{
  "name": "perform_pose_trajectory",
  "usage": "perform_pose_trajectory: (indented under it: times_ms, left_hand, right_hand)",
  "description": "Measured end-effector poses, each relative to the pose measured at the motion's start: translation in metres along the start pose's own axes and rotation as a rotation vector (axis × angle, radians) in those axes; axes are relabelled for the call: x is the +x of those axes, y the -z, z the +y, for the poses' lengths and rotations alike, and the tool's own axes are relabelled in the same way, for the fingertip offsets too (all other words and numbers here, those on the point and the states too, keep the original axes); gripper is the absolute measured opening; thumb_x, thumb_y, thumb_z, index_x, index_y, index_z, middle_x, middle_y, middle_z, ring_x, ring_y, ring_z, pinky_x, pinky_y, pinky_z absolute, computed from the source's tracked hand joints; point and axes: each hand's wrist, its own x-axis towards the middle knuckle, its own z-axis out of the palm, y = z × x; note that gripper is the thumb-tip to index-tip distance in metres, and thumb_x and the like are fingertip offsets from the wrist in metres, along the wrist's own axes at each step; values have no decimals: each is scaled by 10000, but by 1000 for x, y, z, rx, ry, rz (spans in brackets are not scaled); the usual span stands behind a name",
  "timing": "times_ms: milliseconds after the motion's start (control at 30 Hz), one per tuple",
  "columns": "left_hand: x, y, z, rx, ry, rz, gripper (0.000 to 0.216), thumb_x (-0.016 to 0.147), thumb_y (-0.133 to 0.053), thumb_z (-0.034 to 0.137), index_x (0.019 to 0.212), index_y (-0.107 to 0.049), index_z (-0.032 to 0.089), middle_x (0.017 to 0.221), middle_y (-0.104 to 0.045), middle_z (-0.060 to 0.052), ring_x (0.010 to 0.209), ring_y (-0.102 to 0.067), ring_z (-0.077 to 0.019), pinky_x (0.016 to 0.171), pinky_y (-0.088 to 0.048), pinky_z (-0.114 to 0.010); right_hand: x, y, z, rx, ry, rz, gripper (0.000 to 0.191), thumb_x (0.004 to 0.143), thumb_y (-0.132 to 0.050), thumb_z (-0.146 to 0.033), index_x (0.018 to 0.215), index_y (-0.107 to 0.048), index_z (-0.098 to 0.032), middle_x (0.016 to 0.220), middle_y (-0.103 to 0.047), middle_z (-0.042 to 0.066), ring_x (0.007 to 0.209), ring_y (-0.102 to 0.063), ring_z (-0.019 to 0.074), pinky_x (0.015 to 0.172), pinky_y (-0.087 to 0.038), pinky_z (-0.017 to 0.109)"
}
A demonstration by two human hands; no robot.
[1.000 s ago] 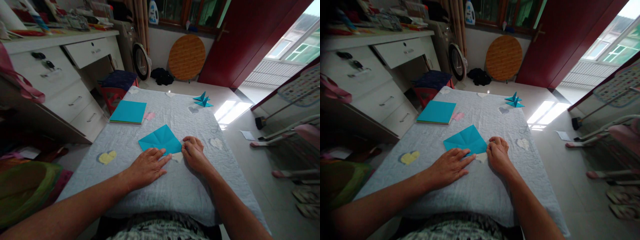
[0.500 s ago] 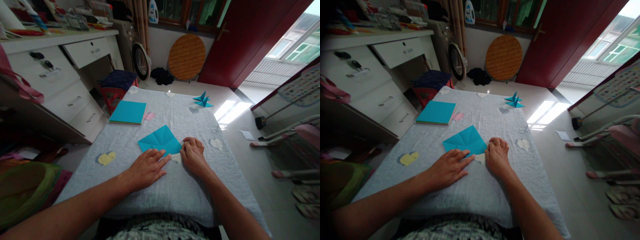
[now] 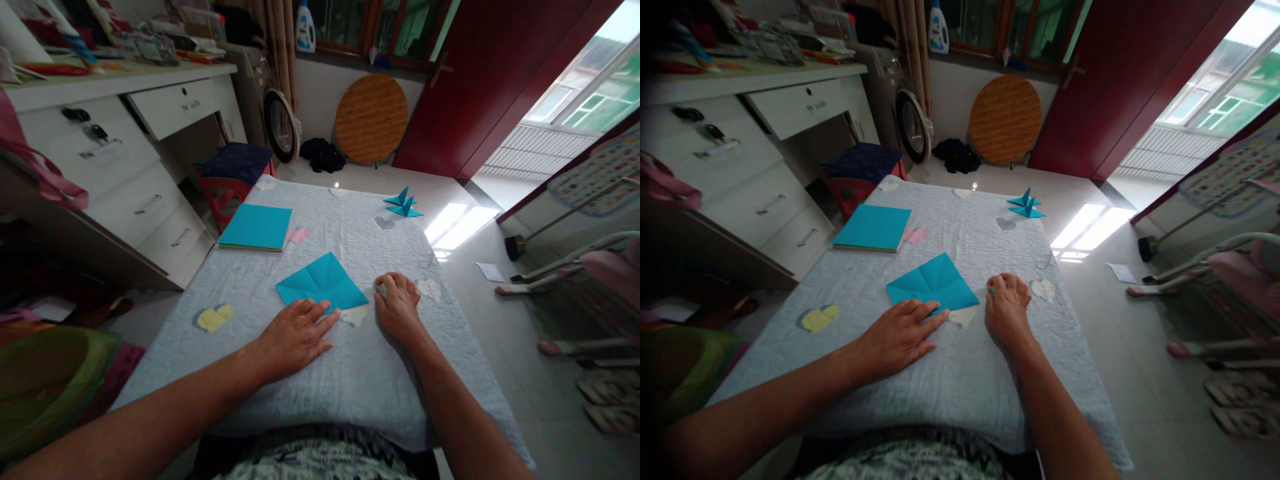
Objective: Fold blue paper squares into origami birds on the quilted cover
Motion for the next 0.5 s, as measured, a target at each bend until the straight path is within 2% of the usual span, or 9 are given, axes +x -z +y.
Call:
perform_pose_trajectory:
  times_ms: [67, 133, 167, 267, 333, 500]
  left_hand:
    - [0, -1, 0, 3, -3, 7, 524, 947, -575, 455, 1407, -494, 218, 1361, -552, -101, 1107, -525, -277, 969, -400, -420]
    - [0, -1, 0, 1, -1, 14, 518, 950, -571, 445, 1410, -484, 221, 1358, -550, -100, 1109, -529, -276, 970, -407, -424]
    - [0, -1, 0, -2, 2, 19, 518, 952, -570, 439, 1412, -478, 219, 1355, -551, -102, 1109, -531, -276, 968, -413, -427]
    - [1, -1, 0, -15, 2, 28, 490, 945, -583, 431, 1368, -506, 197, 1333, -564, -113, 1105, -540, -280, 963, -429, -435]
    - [1, 0, 0, -29, -1, 26, 441, 938, -594, 433, 1297, -553, 180, 1317, -576, -119, 1103, -546, -279, 967, -436, -437]
    - [-4, 2, 2, -48, 4, 3, 459, 947, -584, 405, 1293, -548, 106, 1273, -618, -142, 1108, -566, -263, 995, -437, -418]
  right_hand:
    - [-2, 5, -4, 70, 12, 118, 231, 836, -468, -146, 1019, -590, -216, 1144, -573, 108, 1137, -475, 303, 1008, -319, 525]
    - [-6, 9, -14, 192, 129, 166, 217, 868, -435, -139, 992, -596, -215, 1142, -587, 110, 1146, -499, 283, 1000, -366, 481]
    - [-8, 10, -21, 271, 233, 115, 212, 892, -418, -142, 971, -600, -219, 1104, -604, 102, 1107, -532, 261, 981, -400, 448]
    - [-16, 9, -41, 437, 507, -171, 246, 931, -388, -130, 959, -616, -219, 996, -642, 75, 951, -589, 205, 889, -476, 359]
    - [-19, 6, -49, 414, 561, -263, 247, 948, -395, -140, 1003, -625, -210, 975, -649, 73, 930, -587, 203, 884, -483, 355]
    - [-19, 3, -52, 299, 587, -325, 227, 967, -426, -185, 1046, -639, -193, 991, -652, 83, 943, -569, 220, 912, -470, 388]
